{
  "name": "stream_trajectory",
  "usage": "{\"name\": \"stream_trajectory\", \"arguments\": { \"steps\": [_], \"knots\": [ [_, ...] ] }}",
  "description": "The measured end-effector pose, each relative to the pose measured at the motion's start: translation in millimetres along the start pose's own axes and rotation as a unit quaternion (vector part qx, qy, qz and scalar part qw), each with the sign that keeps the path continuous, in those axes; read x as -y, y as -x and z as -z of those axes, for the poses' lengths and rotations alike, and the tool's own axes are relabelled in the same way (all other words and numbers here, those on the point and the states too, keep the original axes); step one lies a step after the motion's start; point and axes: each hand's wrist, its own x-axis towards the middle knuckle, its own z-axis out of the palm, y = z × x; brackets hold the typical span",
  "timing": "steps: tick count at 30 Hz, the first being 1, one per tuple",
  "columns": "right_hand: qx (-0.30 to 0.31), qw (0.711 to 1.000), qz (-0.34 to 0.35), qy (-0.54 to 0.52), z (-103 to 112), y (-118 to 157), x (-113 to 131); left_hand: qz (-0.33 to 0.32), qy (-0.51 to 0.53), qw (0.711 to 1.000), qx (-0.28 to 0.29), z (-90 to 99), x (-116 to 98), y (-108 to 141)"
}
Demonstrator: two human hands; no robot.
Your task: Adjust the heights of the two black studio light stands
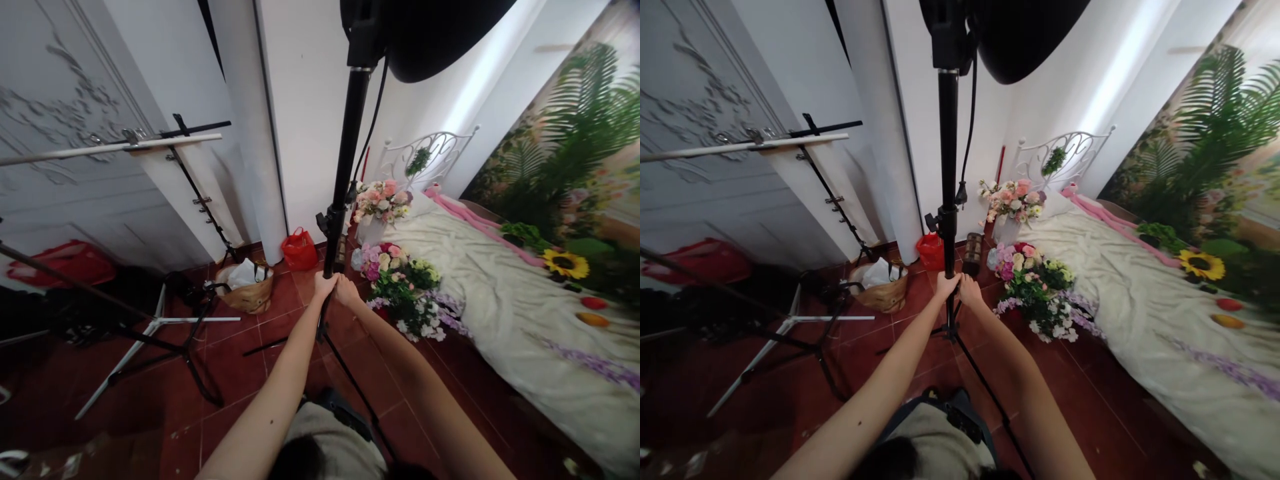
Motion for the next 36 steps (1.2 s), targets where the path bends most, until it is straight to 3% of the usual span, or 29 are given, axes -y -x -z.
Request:
{"name": "stream_trajectory", "arguments": {
  "steps": [3, 6, 10, 15, 18, 20, 23, 26, 29, 32, 36],
  "knots": [
    [0.008, 0.999, 0.024, 0.035, 14, 2, 1, -0.033, -0.029, 0.999, -0.013, -2.3, 1, 0],
    [-0.03, 0.999, 0.002, 0.025, 16, 11, 4, -0.037, -0.041, 0.998, -0.028, -3.8, 2, 0],
    [-0.061, 0.996, -0.034, -0.049, 1, 40, 8, -0.054, -0.038, 0.998, -0.015, -2.6, 1, 0],
    [0.015, 0.992, -0.074, -0.102, -31, 80, 1, -0.059, -0.04, 0.997, -0.004, -0.1, -1, 1],
    [0.015, 0.981, -0.114, -0.155, -28, 81, -7, -0.049, -0.04, 0.998, -0.001, 0.4, -2, 2],
    [-0.069, 0.963, -0.112, -0.234, -4, 67, -9, -0.049, -0.033, 0.998, 0.0, 0.6, -3, 2],
    [-0.224, 0.9, -0.002, -0.374, 60, 37, 1, -0.057, -0.022, 0.998, 0.007, 1.1, -4, 1],
    [-0.291, 0.843, 0.095, -0.442, 132, 12, 26, -0.06, -0.021, 0.998, 0.009, 1.1, -2, 0],
    [-0.329, 0.837, 0.099, -0.425, 180, -3, 54, -0.07, -0.014, 0.997, 0.011, 0.8, 0, -1],
    [-0.348, 0.853, 0.033, -0.387, 197, -11, 68, -0.065, -0.007, 0.998, 0.026, 2.9, 1, -1],
    [-0.339, 0.866, 0.012, -0.367, 189, -15, 65, -0.078, 0.009, 0.993, 0.083, 14.9, 3, 3]
  ]
}}
